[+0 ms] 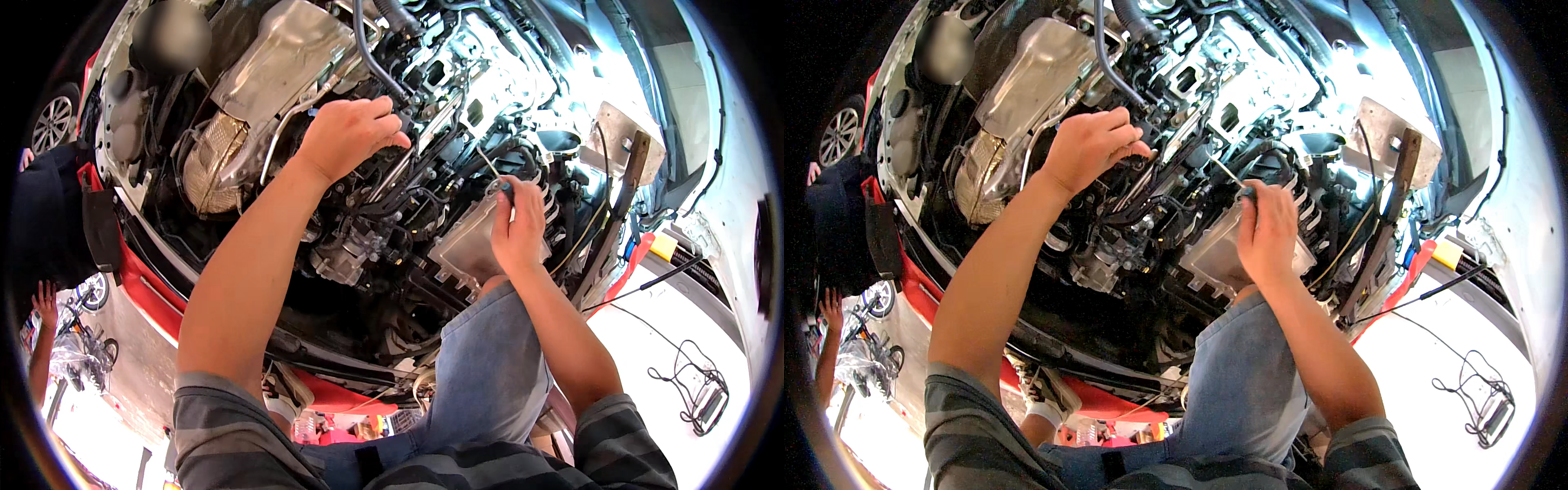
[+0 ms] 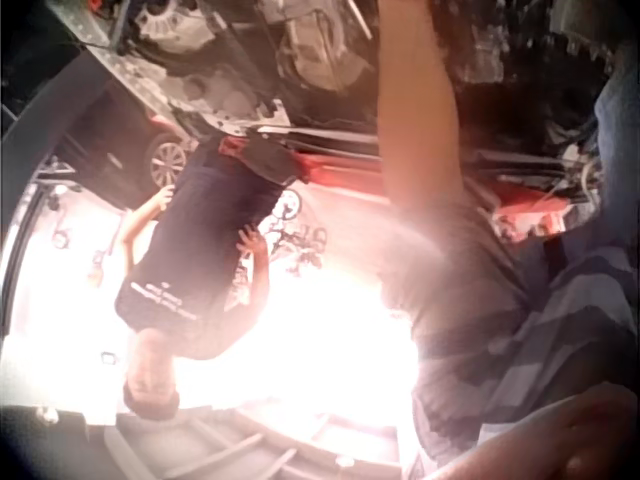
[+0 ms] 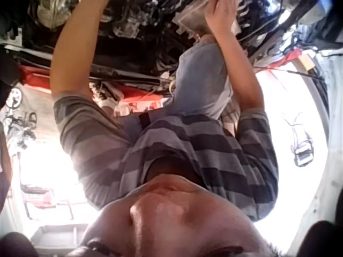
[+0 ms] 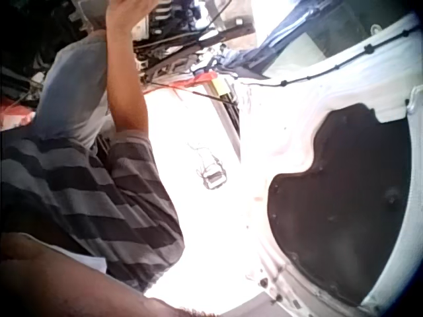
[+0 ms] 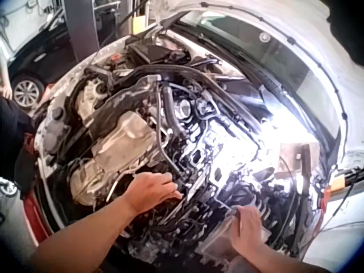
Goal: The person works on a car engine, using a screwdriver and a wrench to detach components and wires from the central engine block.
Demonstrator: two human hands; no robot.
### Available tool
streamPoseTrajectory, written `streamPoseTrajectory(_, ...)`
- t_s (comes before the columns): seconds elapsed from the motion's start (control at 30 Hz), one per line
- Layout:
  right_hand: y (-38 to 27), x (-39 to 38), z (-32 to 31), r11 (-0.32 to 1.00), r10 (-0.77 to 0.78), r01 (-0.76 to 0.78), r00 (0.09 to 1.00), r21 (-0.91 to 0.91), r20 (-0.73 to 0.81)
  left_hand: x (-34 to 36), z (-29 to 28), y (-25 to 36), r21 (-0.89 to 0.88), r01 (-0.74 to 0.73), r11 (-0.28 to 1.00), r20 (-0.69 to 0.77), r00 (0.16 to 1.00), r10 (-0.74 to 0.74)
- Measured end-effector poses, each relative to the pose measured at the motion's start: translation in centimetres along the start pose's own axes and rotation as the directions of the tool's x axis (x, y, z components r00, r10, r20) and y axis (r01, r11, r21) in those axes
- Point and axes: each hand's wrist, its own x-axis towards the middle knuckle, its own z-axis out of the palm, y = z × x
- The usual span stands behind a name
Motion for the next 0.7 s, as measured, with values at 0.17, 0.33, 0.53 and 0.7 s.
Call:
streamPoseTrajectory(0.17, -6.3, -1.1, -1.2, 0.483, 0.402, -0.750, 0.649, 0.452, 0.646, -0.1, 0.5, 0.0, 0.018, 0.002, 1.000, 0.004, 1.000, -0.002)
streamPoseTrajectory(0.33, -9.1, 0.2, 0.0, -0.005, 0.371, -0.899, 0.405, 0.438, 0.836, 0.0, -0.2, 0.1, -0.017, 0.009, 1.000, 0.042, 0.999, -0.009)
streamPoseTrajectory(0.53, -8.0, -1.3, 2.8, 0.287, 0.415, -0.800, 0.600, 0.527, 0.684, 0.1, 0.3, 0.1, 0.003, -0.006, 1.000, 0.050, 0.999, 0.006)
streamPoseTrajectory(0.7, -8.1, -2.8, 3.6, 0.456, 0.395, -0.707, 0.705, 0.540, 0.589, 0.1, 0.4, -0.2, 0.020, -0.014, 1.000, 0.051, 0.999, 0.013)
